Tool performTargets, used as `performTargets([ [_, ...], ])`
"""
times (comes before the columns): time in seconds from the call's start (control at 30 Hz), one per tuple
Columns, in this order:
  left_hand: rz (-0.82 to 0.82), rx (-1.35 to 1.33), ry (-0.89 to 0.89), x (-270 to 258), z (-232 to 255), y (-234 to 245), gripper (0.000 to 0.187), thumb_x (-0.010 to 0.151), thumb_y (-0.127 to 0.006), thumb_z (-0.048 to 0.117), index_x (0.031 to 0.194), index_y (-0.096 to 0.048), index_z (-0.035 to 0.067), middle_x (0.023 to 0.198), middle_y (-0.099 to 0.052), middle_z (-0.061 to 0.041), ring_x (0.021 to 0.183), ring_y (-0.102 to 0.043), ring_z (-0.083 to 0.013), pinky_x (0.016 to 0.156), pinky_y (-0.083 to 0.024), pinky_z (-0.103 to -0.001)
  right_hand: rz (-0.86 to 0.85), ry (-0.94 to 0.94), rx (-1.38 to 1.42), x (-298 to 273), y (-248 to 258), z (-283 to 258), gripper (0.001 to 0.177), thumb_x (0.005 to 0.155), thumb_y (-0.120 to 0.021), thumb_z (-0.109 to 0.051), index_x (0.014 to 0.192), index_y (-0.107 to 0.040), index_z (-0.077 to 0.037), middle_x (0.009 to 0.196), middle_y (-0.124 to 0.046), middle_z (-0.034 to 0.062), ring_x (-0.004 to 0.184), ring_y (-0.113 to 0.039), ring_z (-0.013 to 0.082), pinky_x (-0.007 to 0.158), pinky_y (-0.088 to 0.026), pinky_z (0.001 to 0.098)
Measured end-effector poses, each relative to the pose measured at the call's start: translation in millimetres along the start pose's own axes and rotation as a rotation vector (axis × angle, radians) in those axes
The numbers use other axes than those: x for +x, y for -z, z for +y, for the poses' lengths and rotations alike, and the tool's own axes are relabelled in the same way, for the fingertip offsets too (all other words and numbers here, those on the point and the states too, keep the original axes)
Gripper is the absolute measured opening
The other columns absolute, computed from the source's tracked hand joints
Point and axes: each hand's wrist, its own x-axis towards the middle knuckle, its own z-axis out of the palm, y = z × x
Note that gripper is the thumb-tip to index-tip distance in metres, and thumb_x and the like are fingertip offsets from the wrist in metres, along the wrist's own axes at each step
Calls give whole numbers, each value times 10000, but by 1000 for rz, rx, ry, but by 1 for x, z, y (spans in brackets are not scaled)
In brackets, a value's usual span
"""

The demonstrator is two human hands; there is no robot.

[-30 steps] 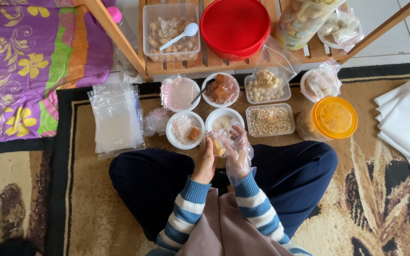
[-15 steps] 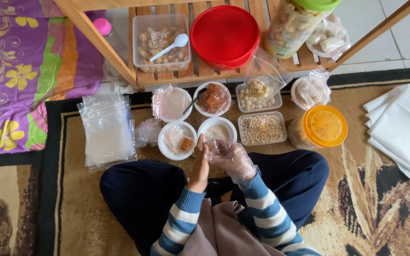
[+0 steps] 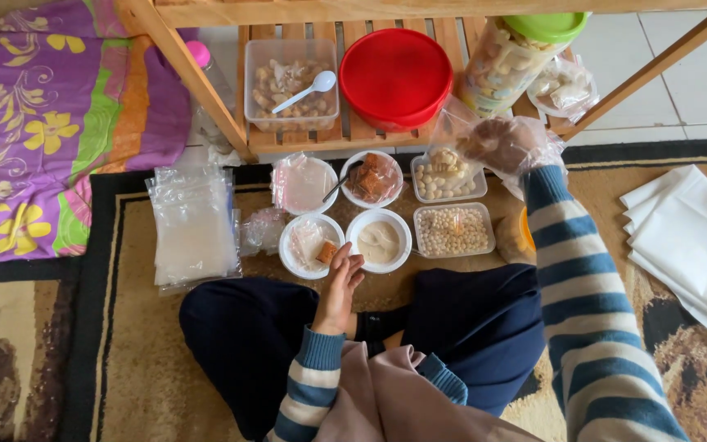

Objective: Packaging small snack items into plastic bags using hands and a spoon

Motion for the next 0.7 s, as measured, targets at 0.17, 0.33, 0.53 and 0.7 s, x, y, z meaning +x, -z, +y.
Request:
performTargets([
  [0.17,-8,94,6,-11,2,-1,501,1046,-474,334,1506,-477,134,1340,-539,-88,1334,-475,-201,1032,-360,-325,265,-485,688,29,-42,18,212,837,-714,-16,973,-649,132,947,-611,278,826,-648,352,727,-590,516],
  [0.33,-9,233,-120,-13,8,-3,547,1013,-569,315,1510,-457,115,1379,-530,-161,1370,-437,-268,1076,-338,-388,118,-597,508,33,-33,7,211,773,-809,-106,923,-714,10,926,-650,235,793,-703,337,604,-649,529],
  [0.53,-28,441,-428,7,47,-24,824,937,-717,340,1592,-273,108,1538,-382,-228,1501,-251,-358,1210,-200,-510,-146,210,-446,-16,13,-69,190,829,-758,-389,982,-757,-276,954,-750,-21,922,-724,126,795,-589,277],
  [0.7,-232,596,-691,5,121,-29,1004,822,-807,371,1619,-234,160,1613,-371,-131,1528,-263,-281,1213,-179,-540,-199,184,-360,-45,46,-130,265,843,-761,-356,1062,-755,-207,1057,-753,50,990,-717,204,847,-596,358],
])
